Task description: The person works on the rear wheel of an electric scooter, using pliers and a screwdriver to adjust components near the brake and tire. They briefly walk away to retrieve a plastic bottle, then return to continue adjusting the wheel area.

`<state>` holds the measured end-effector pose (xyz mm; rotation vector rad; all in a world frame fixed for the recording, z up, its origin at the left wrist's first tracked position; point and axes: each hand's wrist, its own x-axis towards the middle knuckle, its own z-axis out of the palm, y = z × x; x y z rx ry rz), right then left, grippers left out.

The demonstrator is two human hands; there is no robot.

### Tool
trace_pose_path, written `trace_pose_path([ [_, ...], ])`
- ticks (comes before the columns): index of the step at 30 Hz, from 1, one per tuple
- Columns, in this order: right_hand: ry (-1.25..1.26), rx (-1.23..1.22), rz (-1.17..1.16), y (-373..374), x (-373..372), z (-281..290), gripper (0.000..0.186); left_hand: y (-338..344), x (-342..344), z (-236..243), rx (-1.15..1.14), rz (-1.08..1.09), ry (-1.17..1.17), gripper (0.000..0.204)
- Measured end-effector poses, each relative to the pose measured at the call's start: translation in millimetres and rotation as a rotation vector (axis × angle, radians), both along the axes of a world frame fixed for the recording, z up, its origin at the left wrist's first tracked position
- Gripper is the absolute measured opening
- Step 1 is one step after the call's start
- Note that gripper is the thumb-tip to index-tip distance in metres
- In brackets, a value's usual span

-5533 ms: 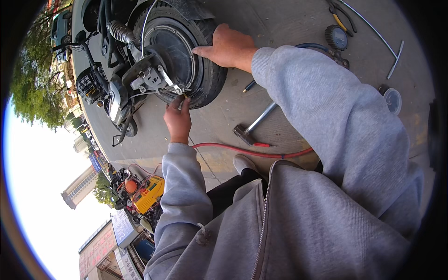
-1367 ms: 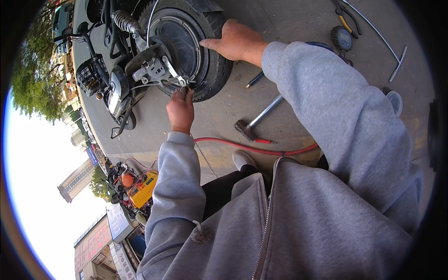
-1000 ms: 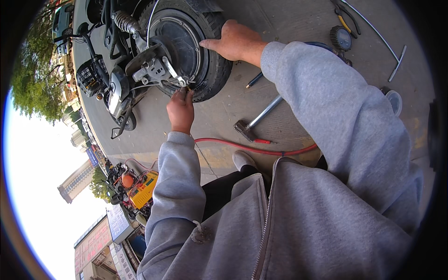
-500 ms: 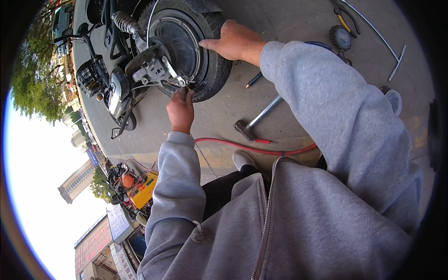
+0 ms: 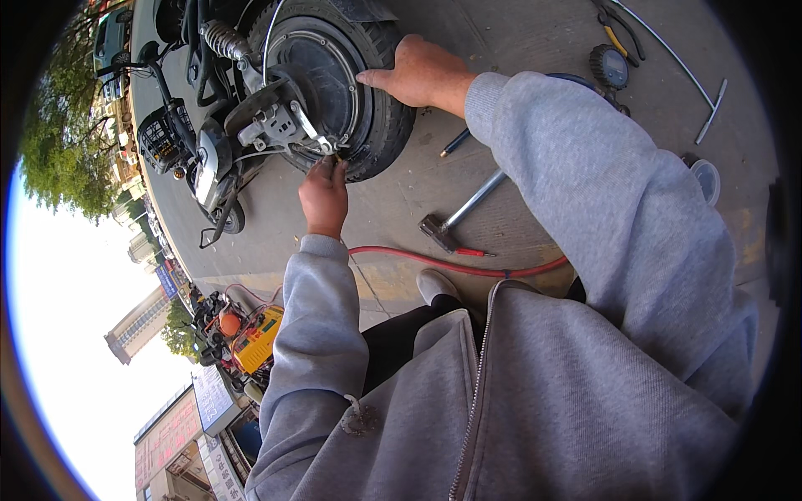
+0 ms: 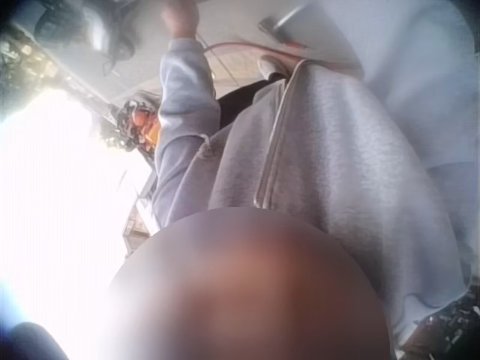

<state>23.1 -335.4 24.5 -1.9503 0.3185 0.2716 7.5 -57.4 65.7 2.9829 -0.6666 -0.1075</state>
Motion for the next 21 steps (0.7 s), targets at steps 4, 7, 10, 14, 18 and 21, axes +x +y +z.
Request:
trace_pose_path([
  [4, -0.007, -0.002, -0.004, 0.6, -0.4, -0.6, 0.083, -0.3, -0.4, 0.0, 0.004, 0.012, 0.002, 0.023],
  [7, -0.02, -0.02, -0.016, 1.3, -1.2, -0.4, 0.082, -0.9, -0.5, 0.5, 0.008, 0.016, 0.005, 0.023],
  [10, -0.024, -0.008, 0.002, -0.3, -0.5, -0.1, 0.082, -1.7, -0.5, 1.3, 0.009, 0.007, -0.002, 0.022],
  [14, -0.025, -0.009, 0.002, -1.3, -0.1, 0.2, 0.082, -2.5, -0.4, 1.6, 0.012, 0.004, -0.002, 0.021],
  [18, -0.017, -0.015, 0.004, -0.8, 0.1, 0.2, 0.085, -1.6, -0.6, 0.9, 0.017, 0.018, 0.007, 0.022],
  [21, -0.02, -0.026, 0.005, -0.4, -0.4, 0.3, 0.085, -0.4, -0.4, 0.0, 0.03, 0.017, 0.003, 0.023],
])
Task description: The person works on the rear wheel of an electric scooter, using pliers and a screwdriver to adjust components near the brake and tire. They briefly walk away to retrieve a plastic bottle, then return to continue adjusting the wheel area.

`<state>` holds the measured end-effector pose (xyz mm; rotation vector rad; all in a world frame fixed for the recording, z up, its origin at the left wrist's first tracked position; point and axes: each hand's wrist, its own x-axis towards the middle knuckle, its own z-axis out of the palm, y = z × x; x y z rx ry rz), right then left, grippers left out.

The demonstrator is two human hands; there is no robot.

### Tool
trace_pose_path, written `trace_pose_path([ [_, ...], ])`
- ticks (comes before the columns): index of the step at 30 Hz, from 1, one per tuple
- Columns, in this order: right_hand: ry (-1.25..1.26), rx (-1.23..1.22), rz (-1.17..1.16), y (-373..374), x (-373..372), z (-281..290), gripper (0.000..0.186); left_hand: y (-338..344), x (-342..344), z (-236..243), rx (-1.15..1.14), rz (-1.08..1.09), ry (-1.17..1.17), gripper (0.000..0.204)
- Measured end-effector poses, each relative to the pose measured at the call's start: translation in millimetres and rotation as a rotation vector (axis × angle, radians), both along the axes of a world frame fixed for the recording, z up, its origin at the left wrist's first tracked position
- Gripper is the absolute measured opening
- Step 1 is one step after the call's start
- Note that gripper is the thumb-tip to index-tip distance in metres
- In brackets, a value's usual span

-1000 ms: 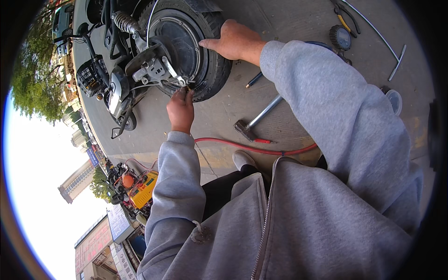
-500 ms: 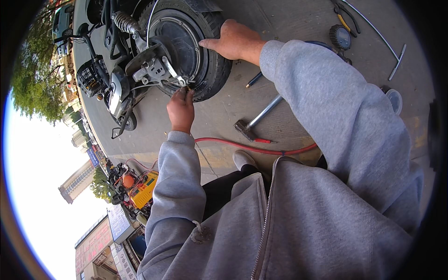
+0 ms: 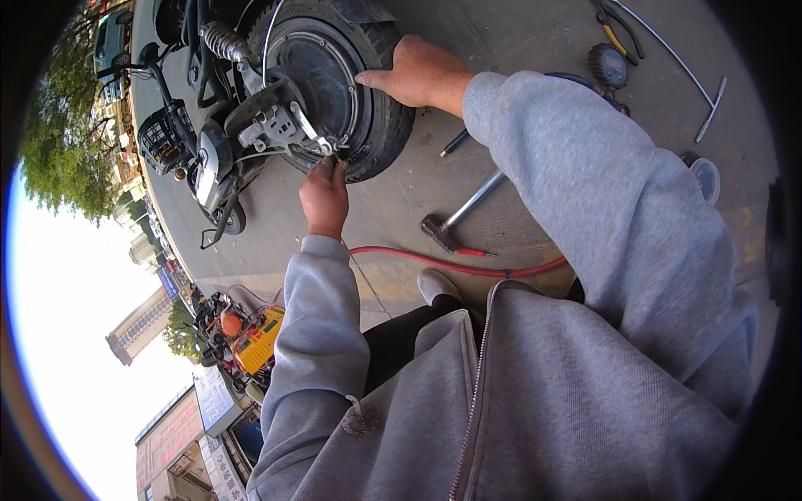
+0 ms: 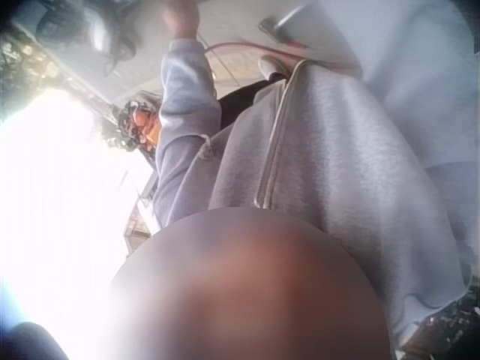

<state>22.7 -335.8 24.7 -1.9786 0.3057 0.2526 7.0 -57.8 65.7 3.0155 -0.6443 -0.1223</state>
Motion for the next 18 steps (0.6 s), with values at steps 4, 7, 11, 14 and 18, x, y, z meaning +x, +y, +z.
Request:
trace_pose_path([
  [4, 0.002, -0.004, 0.002, 0.2, -0.5, 0.6, 0.085, 0.9, 0.2, -0.5, 0.013, 0.012, 0.006, 0.024],
  [7, 0.0, -0.003, 0.0, 0.1, -0.4, 0.6, 0.085, 0.9, 0.2, -0.5, 0.007, 0.003, 0.002, 0.024],
  [11, 0.005, 0.004, 0.006, 0.0, 0.5, -0.3, 0.084, 0.6, -0.3, -0.6, 0.005, -0.004, -0.013, 0.025],
  [14, -0.012, -0.019, 0.0, 0.8, 0.9, -1.4, 0.083, 0.2, -0.4, -0.1, -0.013, 0.001, -0.008, 0.025],
  [18, -0.016, -0.014, -0.003, 1.3, 1.8, -2.8, 0.084, -0.1, -1.0, 2.6, -0.066, 0.037, 0.018, 0.025],
])
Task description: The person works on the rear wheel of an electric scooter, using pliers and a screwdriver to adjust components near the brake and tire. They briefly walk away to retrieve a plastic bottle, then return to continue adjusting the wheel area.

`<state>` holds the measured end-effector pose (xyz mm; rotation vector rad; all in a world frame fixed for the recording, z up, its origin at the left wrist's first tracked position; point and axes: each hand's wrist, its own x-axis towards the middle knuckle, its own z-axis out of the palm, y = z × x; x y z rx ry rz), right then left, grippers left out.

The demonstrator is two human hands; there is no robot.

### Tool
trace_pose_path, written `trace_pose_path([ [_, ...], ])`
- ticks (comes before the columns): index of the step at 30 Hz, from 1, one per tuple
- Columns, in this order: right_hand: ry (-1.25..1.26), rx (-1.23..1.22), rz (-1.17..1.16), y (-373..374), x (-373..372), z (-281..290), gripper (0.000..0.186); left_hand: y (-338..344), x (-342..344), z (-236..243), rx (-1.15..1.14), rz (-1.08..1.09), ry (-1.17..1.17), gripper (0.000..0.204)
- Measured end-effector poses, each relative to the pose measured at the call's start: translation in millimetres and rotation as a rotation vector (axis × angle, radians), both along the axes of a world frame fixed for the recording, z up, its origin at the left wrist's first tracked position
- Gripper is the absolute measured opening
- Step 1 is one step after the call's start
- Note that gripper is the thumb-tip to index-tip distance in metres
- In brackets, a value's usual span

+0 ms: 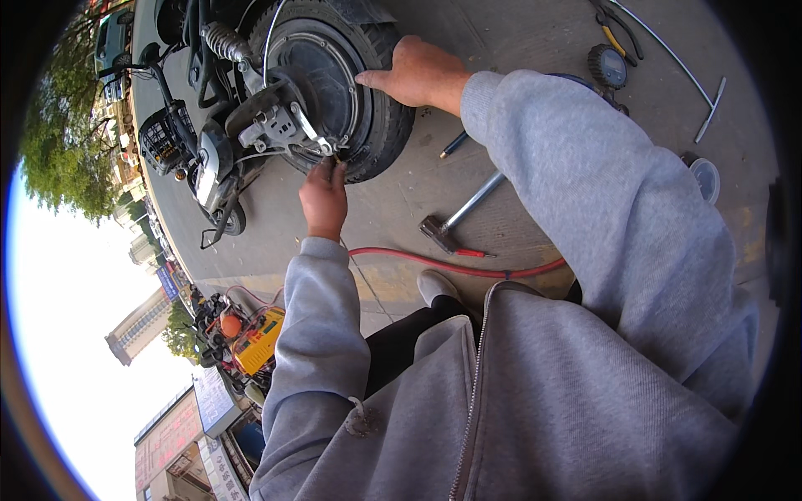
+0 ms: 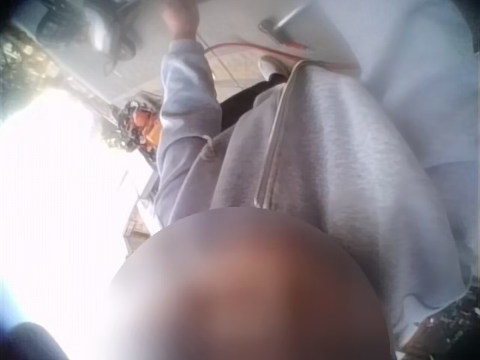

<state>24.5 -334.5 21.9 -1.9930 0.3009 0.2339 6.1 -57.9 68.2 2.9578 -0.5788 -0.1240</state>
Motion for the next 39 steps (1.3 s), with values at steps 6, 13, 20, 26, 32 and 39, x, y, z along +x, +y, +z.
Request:
trace_pose_path([
  [6, -0.002, 0.01, 0.01, -1.4, 1.3, 0.2, 0.086, 1.2, -10.9, 0.1, -0.217, 0.115, 0.05, 0.035],
  [13, 0.022, 0.025, 0.007, -0.9, -1.1, -0.9, 0.088, 5.3, -37.4, 0.8, -0.06, 0.105, -0.094, 0.045],
  [20, 0.004, 0.03, 0.001, -1.8, 0.6, -2.8, 0.091, -8.3, -41.4, -13.6, -0.08, 0.101, -0.051, 0.056],
  [26, 0.041, 0.06, -0.029, -3.7, -2.6, 4.0, 0.089, -2.5, -38.1, -18.9, -0.132, 0.081, -0.088, 0.061],
  [32, 0.038, 0.126, -0.07, 0.3, -2.0, -2.1, 0.081, 13.9, -13.5, -23.8, -1.016, 1.149, 0.299, 0.076],
  [39, 0.115, 0.609, -0.192, 17.5, -8.4, -14.9, 0.066, 39.3, 7.1, -57.0, -1.742, 1.203, 0.639, 0.05],
])
